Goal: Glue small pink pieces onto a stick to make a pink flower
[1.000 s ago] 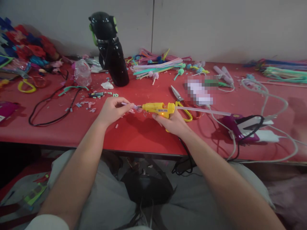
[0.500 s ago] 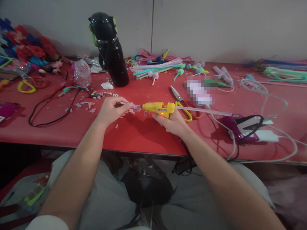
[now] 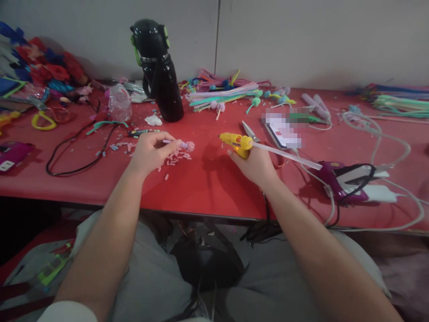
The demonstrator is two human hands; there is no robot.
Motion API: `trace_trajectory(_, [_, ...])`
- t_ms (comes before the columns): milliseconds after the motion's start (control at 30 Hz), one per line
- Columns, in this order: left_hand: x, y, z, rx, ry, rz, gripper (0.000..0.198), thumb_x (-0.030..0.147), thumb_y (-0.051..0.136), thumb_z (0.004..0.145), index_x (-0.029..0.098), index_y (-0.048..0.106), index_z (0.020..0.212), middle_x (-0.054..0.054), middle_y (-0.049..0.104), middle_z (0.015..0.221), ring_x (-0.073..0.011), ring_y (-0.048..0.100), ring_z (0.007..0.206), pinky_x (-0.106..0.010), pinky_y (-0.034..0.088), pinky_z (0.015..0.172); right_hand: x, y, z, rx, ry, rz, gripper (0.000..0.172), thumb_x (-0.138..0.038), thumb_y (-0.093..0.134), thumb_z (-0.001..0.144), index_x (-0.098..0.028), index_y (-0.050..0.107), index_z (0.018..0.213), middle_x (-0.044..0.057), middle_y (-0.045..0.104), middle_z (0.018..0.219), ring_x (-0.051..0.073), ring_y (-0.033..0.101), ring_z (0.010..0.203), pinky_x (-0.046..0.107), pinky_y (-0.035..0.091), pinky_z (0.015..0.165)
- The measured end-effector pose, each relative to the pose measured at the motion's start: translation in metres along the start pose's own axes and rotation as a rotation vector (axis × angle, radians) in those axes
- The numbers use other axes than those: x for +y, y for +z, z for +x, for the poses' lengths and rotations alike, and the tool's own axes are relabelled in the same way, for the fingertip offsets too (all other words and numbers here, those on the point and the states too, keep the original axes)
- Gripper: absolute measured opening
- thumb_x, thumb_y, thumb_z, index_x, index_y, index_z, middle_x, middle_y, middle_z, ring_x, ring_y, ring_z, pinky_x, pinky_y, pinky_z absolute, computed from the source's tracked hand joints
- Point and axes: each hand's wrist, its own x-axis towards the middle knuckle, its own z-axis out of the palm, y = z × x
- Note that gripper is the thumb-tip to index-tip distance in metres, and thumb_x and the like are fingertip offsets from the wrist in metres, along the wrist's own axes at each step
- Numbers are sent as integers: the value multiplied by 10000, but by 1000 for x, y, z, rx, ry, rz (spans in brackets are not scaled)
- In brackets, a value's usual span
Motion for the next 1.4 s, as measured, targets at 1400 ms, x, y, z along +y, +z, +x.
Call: trace_trajectory(1400, [-10,-21,6,322,-58,-17,232,331,689,847,210,629,659,13,592,596,-127,557,584,-264,406,511,-78,124,33,-265,-215,-9,125,-257,629,920,-204,741,904,96,710,974,218,632,806,354,512,759])
